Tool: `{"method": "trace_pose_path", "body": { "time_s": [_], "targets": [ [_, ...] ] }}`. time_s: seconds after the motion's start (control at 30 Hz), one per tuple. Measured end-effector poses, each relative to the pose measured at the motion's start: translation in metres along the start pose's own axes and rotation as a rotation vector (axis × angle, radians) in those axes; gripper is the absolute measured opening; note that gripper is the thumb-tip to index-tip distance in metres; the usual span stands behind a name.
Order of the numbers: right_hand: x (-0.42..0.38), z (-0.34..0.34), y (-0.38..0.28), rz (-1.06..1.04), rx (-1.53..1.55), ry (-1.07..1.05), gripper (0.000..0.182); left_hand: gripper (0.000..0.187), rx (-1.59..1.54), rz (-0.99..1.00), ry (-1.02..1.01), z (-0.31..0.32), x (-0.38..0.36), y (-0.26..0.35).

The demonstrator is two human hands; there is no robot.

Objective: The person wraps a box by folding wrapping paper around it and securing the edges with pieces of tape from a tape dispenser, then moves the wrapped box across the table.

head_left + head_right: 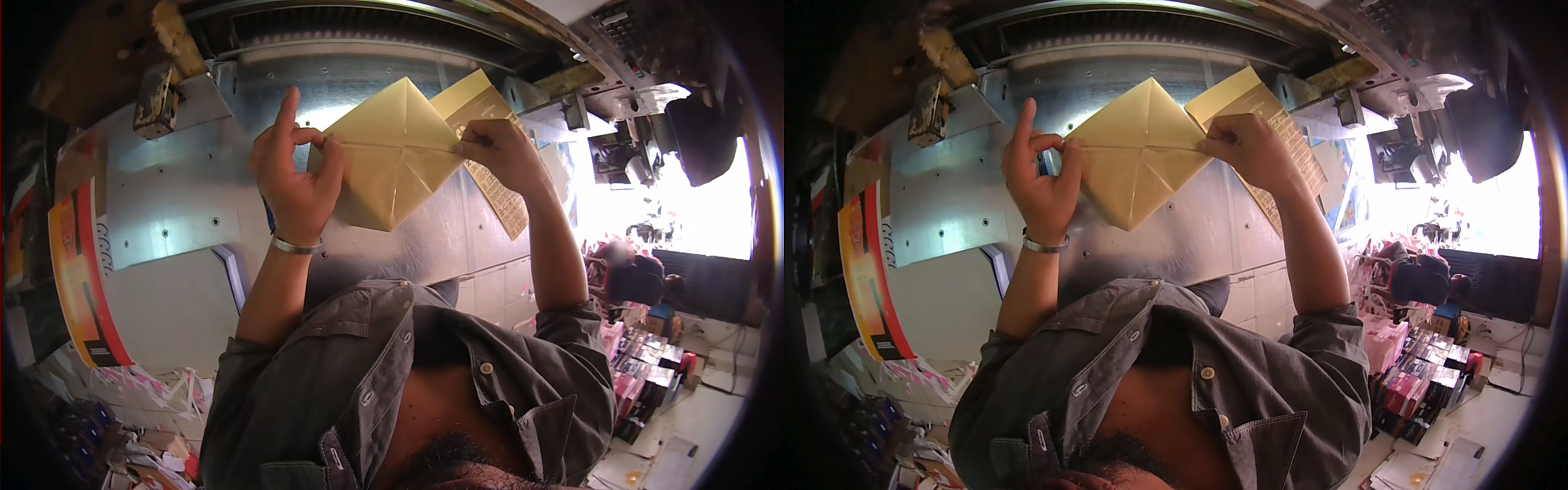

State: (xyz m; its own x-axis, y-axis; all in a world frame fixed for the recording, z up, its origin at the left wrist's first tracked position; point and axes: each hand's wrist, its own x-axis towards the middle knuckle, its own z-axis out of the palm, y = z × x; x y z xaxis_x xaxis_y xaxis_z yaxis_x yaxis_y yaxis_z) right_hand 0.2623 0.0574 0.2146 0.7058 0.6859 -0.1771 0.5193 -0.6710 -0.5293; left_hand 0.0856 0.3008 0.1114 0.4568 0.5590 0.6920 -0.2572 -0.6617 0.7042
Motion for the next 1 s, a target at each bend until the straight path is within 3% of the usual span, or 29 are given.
{"method": "trace_pose_path", "body": {
  "time_s": [0.67,1.0],
  "targets": [
    [-0.002,0.001,-0.013,-0.019,-0.07,0.051,0.02,0.068,0.098,-0.021,-0.014,0.002,0.004,0.002],
    [-0.001,0.003,-0.011,-0.026,-0.342,0.12,0.039,0.065,0.086,-0.114,-0.011,0.005,-0.004,0.0]
  ]
}}
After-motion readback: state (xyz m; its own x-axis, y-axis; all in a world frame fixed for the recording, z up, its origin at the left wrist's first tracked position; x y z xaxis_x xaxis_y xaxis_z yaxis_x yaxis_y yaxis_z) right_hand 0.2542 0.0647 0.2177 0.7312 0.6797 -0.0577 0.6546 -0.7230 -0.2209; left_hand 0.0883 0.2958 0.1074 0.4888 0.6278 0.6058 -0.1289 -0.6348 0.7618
